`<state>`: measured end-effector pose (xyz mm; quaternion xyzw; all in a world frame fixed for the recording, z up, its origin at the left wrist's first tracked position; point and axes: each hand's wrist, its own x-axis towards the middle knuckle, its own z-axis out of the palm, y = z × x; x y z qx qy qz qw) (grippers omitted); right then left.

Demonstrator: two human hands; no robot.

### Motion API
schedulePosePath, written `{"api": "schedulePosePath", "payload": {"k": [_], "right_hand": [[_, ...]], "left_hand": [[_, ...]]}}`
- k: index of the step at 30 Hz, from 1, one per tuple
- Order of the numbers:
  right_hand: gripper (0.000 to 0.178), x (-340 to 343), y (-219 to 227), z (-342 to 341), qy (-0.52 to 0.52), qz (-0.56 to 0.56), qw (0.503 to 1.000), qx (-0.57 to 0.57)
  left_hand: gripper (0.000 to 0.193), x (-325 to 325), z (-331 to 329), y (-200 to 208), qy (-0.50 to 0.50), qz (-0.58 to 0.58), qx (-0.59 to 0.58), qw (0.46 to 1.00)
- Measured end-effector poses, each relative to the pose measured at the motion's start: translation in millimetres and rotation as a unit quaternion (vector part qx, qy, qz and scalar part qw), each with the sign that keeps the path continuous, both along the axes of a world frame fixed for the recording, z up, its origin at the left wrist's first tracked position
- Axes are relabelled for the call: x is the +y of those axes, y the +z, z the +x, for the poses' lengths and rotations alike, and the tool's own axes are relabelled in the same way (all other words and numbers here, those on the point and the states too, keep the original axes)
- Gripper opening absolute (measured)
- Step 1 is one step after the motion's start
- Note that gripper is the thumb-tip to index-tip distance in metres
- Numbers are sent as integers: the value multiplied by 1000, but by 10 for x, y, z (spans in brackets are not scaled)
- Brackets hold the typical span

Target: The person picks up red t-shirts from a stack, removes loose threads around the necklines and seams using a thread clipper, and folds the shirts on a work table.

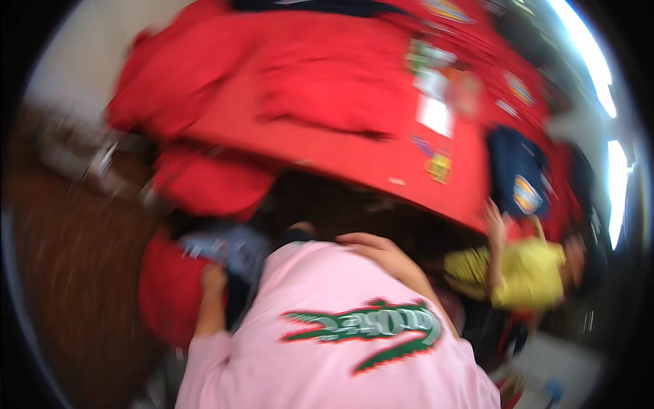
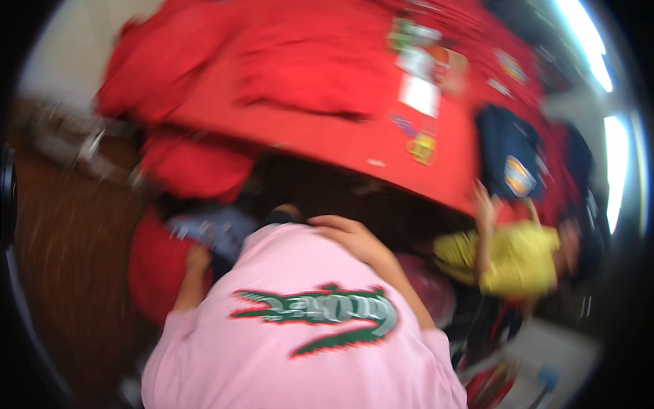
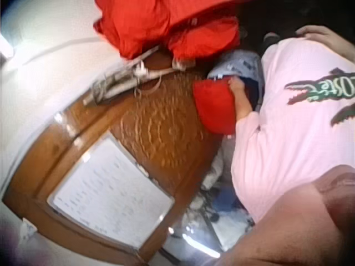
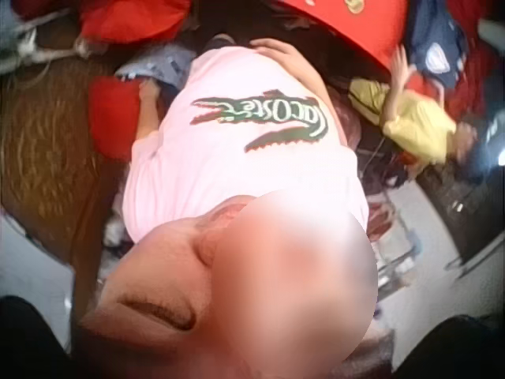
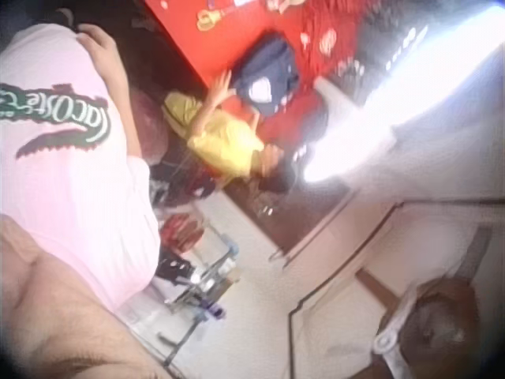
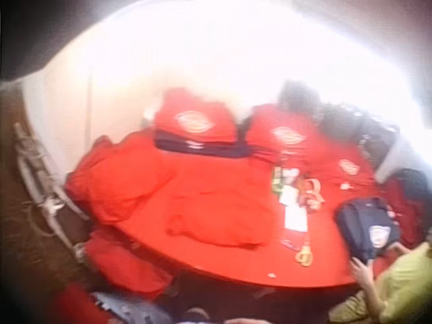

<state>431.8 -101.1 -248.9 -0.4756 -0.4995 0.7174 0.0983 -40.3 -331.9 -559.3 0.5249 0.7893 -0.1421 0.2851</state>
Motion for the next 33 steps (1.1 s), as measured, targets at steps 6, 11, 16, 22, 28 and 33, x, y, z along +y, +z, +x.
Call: {"api": "schedulePosePath", "payload": {"k": [6,11,16,22,28,33], "right_hand": [[46,-162,80,172,2,41,998,-53],[53,-442,12,288,-31,40,999,-19],[51,-437,-119,250,-53,22,998,-20],[40,-202,-389,269,-149,53,983,-93],[42,559,-317,417,-203,149,959,-129],[41,1291,-178,395,-198,190,944,-181]], "left_hand": [[46,-86,-650,-229,-24,119,77,990],[46,308,-555,-54,-16,-12,57,998],[47,742,-406,-50,-57,-106,-7,993],[56,1784,197,565,-69,17,-176,982],[19,2791,453,1391,172,191,-428,866],[14,3432,198,1681,211,278,-430,832]]}}
